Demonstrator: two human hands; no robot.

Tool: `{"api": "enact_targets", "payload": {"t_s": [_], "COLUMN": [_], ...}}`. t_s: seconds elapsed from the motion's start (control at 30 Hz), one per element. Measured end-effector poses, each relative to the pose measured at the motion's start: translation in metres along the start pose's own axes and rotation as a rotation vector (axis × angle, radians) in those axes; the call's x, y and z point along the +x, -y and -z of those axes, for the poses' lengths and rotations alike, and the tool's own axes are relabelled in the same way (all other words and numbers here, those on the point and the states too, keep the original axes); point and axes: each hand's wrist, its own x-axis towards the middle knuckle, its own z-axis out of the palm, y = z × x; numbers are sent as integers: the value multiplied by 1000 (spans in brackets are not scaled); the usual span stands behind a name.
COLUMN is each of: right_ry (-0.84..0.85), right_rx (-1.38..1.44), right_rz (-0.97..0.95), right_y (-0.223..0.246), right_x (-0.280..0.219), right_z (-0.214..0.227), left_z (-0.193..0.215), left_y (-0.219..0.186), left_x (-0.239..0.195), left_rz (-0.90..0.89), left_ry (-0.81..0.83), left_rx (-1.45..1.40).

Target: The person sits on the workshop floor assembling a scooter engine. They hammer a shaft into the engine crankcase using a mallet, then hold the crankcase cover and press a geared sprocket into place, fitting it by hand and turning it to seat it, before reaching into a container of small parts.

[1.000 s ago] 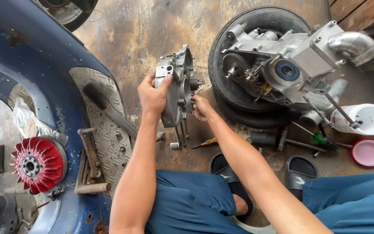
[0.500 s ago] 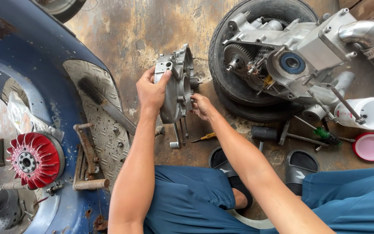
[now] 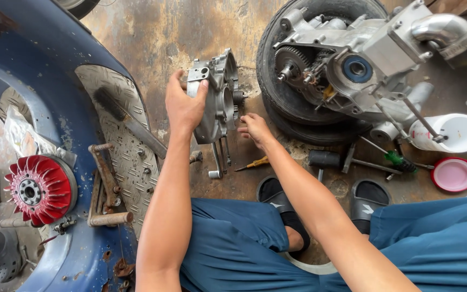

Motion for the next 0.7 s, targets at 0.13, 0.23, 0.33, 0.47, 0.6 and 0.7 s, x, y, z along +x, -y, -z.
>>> {"api": "enact_targets", "payload": {"t_s": [0.13,0.23,0.33,0.47,0.6,0.7], "right_ry": [-99,-150,-216,-296,-297,-207], "right_rx": [-127,-138,-260,-295,-209,-142], "right_rz": [132,193,206,233,409,609], "right_y": [31,41,61,111,170,206], "right_x": [-59,-87,-126,-188,-293,-347], "right_z": [23,46,68,103,111,116], "left_z": [-17,-57,-101,-156,-177,-181], "left_y": [-39,-86,-122,-136,-130,-132], "left_x": [-17,-54,-91,-100,-101,-95], "left_rz": [-299,-627,-604,-605,-547,-529], "left_ry": [-291,-198,-10,-53,-74,-47], "left_rx": [229,53,-108,-76,-273,-305]}}
